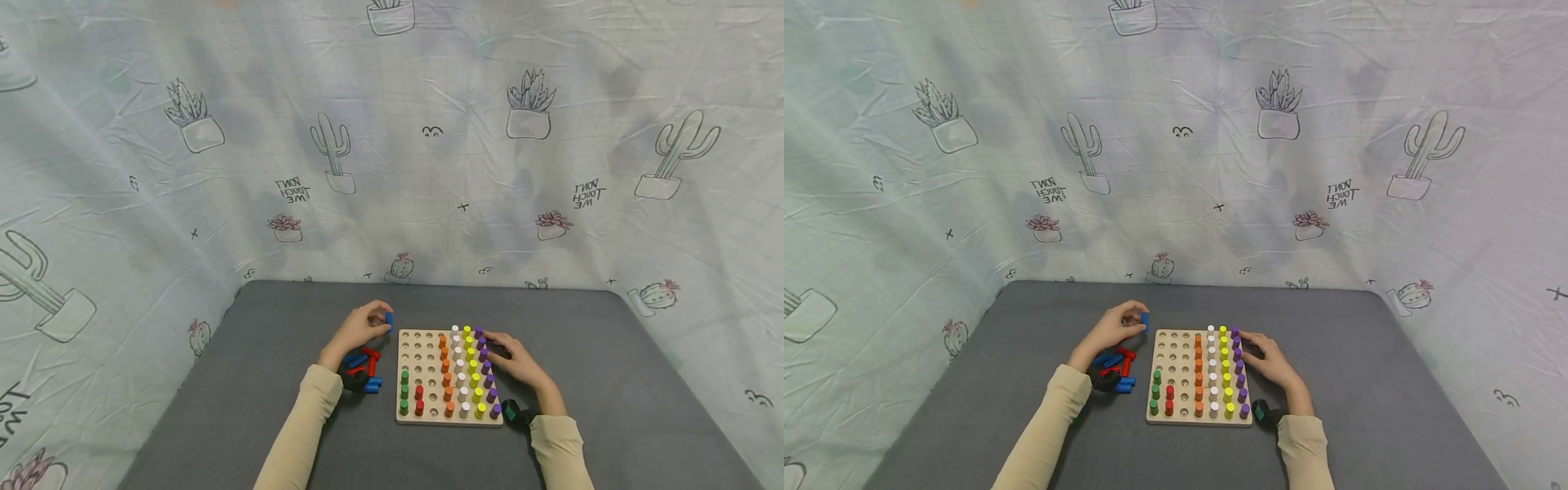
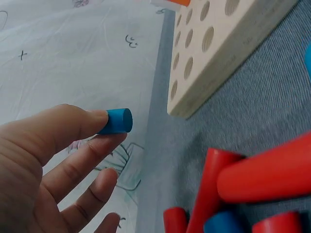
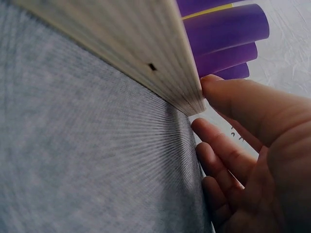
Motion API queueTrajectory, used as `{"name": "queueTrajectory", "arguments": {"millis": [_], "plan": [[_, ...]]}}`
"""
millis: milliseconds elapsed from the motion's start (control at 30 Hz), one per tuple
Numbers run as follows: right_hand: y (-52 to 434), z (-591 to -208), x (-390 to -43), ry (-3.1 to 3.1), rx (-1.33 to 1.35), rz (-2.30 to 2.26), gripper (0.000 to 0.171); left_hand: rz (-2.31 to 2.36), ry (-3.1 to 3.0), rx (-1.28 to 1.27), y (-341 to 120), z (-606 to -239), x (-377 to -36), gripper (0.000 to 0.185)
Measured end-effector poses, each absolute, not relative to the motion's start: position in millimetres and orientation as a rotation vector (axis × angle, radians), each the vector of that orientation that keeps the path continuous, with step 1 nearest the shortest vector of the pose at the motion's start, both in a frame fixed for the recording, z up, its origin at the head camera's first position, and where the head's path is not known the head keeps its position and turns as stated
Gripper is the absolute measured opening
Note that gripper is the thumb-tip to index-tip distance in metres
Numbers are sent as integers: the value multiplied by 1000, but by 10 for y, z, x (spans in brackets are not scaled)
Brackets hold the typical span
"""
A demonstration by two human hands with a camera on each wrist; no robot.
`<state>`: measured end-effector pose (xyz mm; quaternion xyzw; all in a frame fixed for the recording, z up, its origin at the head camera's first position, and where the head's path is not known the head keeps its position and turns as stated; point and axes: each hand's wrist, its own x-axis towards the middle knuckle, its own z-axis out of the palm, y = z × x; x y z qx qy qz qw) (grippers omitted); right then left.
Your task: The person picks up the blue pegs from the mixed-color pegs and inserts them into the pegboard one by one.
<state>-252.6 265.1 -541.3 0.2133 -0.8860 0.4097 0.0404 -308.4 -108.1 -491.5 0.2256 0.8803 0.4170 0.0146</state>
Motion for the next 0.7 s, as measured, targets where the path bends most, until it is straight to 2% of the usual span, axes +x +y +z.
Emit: {"name": "queueTrajectory", "arguments": {"millis": [233,500,700], "plan": [[2633,-5385,-2493,-2747,633,1243,44,1270,2717,731,-987,-4912,-3103,34],[2504,-5086,-2318,-2762,629,1304,43,1236,2698,773,-889,-4906,-3096,33],[2474,-5033,-2281,-2769,637,1310,44,1231,2674,812,-832,-4908,-3105,33]]}}
